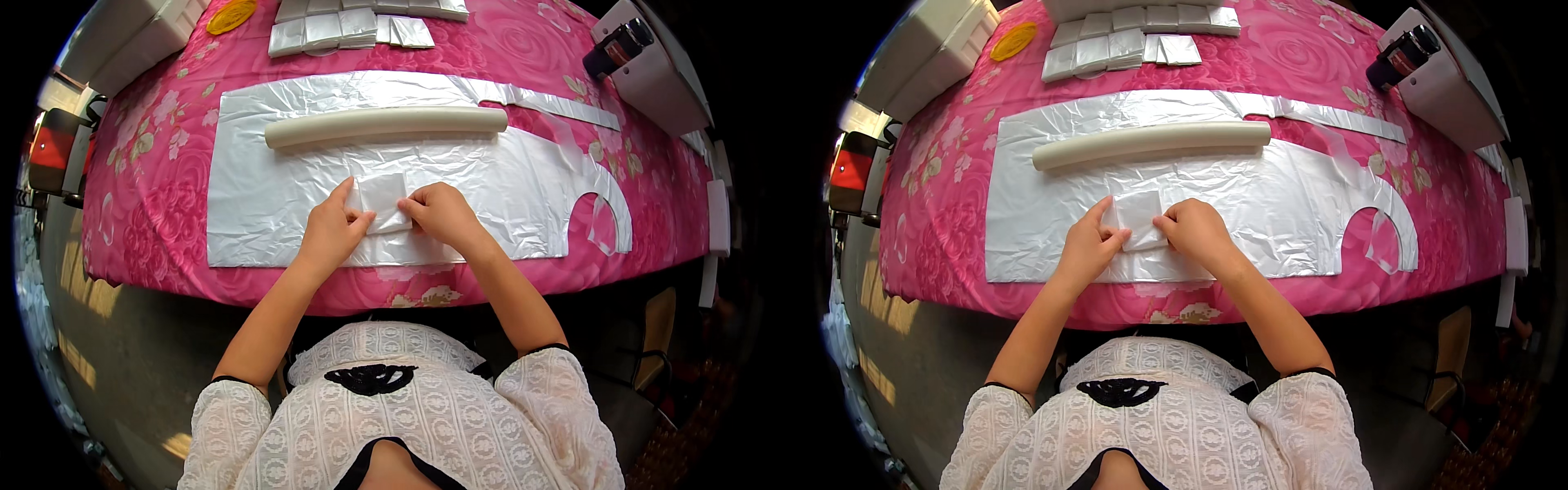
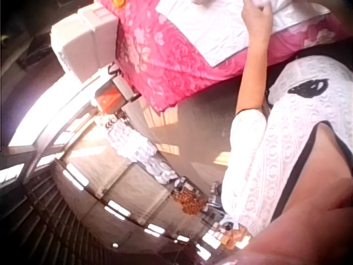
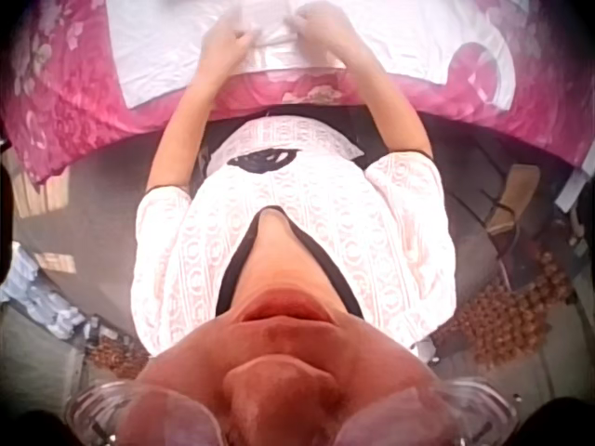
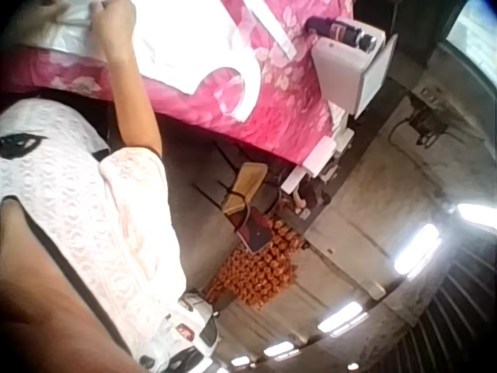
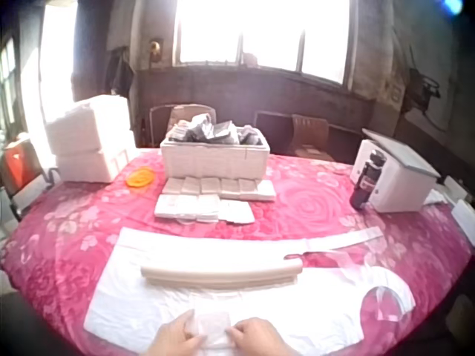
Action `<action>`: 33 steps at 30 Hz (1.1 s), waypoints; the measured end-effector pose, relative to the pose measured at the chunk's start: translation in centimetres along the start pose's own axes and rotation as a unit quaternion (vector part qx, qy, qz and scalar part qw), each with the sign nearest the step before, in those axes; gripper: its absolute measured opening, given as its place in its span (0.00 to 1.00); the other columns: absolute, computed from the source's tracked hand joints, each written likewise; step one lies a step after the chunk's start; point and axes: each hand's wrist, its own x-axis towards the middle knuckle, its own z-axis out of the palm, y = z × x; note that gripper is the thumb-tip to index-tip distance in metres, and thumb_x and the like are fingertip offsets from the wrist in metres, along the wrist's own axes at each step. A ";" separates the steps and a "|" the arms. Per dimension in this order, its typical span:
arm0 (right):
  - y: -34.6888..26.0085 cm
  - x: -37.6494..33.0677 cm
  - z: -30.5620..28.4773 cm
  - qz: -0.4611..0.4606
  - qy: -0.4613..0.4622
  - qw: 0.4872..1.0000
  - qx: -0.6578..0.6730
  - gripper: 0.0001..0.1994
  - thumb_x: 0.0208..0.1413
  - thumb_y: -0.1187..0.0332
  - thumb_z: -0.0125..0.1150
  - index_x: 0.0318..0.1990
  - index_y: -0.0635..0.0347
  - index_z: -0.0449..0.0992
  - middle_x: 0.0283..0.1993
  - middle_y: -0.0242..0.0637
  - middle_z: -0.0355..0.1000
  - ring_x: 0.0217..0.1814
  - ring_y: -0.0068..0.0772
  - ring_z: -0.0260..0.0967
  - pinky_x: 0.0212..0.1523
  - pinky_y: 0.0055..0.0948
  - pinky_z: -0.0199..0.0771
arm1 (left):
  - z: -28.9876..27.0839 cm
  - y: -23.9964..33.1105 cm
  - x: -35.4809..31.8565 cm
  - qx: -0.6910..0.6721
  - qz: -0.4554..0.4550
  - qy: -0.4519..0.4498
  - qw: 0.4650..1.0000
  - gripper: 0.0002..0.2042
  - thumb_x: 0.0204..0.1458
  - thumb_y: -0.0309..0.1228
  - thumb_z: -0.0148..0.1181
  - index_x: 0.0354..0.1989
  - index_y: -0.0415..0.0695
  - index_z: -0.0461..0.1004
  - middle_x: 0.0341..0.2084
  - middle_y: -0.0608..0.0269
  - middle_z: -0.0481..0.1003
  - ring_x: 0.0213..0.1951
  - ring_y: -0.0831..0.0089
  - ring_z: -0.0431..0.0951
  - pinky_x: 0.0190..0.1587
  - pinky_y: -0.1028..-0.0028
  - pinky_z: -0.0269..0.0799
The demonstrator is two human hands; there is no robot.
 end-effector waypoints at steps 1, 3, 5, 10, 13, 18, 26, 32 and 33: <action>0.0 0.2 -0.1 0.005 -0.002 1.000 0.003 0.16 0.50 0.61 0.53 0.20 0.64 0.76 0.15 0.38 0.70 0.17 0.32 0.68 0.26 0.30 0.67 | -0.2 0.1 0.3 -0.039 -0.031 -0.008 0.999 0.29 0.45 0.28 0.60 0.55 0.30 0.58 0.19 0.56 0.76 0.22 0.70 0.77 0.31 0.76 0.71; 0.1 0.5 -0.2 0.014 -0.006 1.000 0.010 0.16 0.49 0.61 0.53 0.18 0.64 0.76 0.13 0.36 0.69 0.16 0.29 0.67 0.25 0.30 0.67 | -0.2 -0.1 0.6 -0.050 -0.039 -0.014 0.998 0.28 0.45 0.27 0.60 0.55 0.31 0.60 0.24 0.56 0.76 0.24 0.75 0.76 0.28 0.77 0.70; 0.3 0.9 -0.4 0.022 -0.021 0.999 0.009 0.16 0.48 0.61 0.53 0.17 0.64 0.75 0.13 0.36 0.69 0.16 0.29 0.67 0.25 0.29 0.67 | -0.3 0.0 0.5 0.009 -0.001 0.003 1.000 0.27 0.44 0.27 0.61 0.54 0.33 0.61 0.31 0.54 0.75 0.28 0.75 0.75 0.30 0.77 0.70; -0.1 1.2 -0.6 0.034 -0.038 0.999 0.015 0.16 0.47 0.62 0.52 0.15 0.64 0.74 0.13 0.36 0.69 0.16 0.29 0.67 0.25 0.28 0.68 | 0.6 -0.4 0.6 0.256 0.343 0.101 0.898 0.26 0.42 0.26 0.61 0.52 0.34 0.63 0.50 0.48 0.66 0.45 0.61 0.72 0.43 0.71 0.70; 0.7 1.7 -0.3 0.032 -0.040 0.998 0.046 0.16 0.46 0.63 0.53 0.15 0.65 0.74 0.13 0.37 0.70 0.17 0.29 0.67 0.26 0.28 0.68 | 2.7 -0.2 0.7 0.301 0.335 0.036 0.892 0.32 0.44 0.39 0.60 0.54 0.30 0.59 0.55 0.43 0.60 0.57 0.53 0.60 0.57 0.60 0.57; 0.5 1.3 -0.3 0.022 -0.031 0.999 0.038 0.15 0.46 0.63 0.52 0.16 0.65 0.74 0.14 0.38 0.70 0.17 0.30 0.68 0.26 0.28 0.69 | 3.7 -0.5 0.7 0.368 0.241 -0.024 0.898 0.50 0.39 0.58 0.56 0.60 0.27 0.45 0.61 0.40 0.47 0.65 0.53 0.43 0.64 0.57 0.36; -0.1 -2.2 1.2 -0.066 0.172 0.953 -0.242 0.16 0.37 0.61 0.65 0.30 0.65 0.74 0.25 0.41 0.71 0.26 0.39 0.70 0.30 0.33 0.70 | 4.5 -1.4 0.8 0.372 0.234 -0.025 0.898 0.55 0.38 0.62 0.54 0.61 0.27 0.38 0.63 0.41 0.39 0.66 0.54 0.35 0.65 0.57 0.28; -0.8 -0.6 2.0 -0.372 0.219 0.850 -0.303 0.21 0.42 0.65 0.62 0.45 0.63 0.69 0.49 0.44 0.66 0.55 0.42 0.60 0.57 0.39 0.56 | 2.1 -2.4 -2.3 0.146 0.271 0.090 0.947 0.43 0.44 0.40 0.61 0.63 0.35 0.42 0.61 0.40 0.43 0.64 0.52 0.43 0.63 0.56 0.40; -0.5 0.7 2.7 -0.377 0.182 0.852 -0.315 0.23 0.46 0.62 0.58 0.50 0.63 0.66 0.55 0.47 0.62 0.60 0.44 0.55 0.60 0.41 0.50 | 0.6 -2.1 -4.1 0.100 0.243 0.090 0.961 0.31 0.47 0.34 0.59 0.58 0.34 0.54 0.54 0.42 0.59 0.57 0.57 0.61 0.57 0.62 0.57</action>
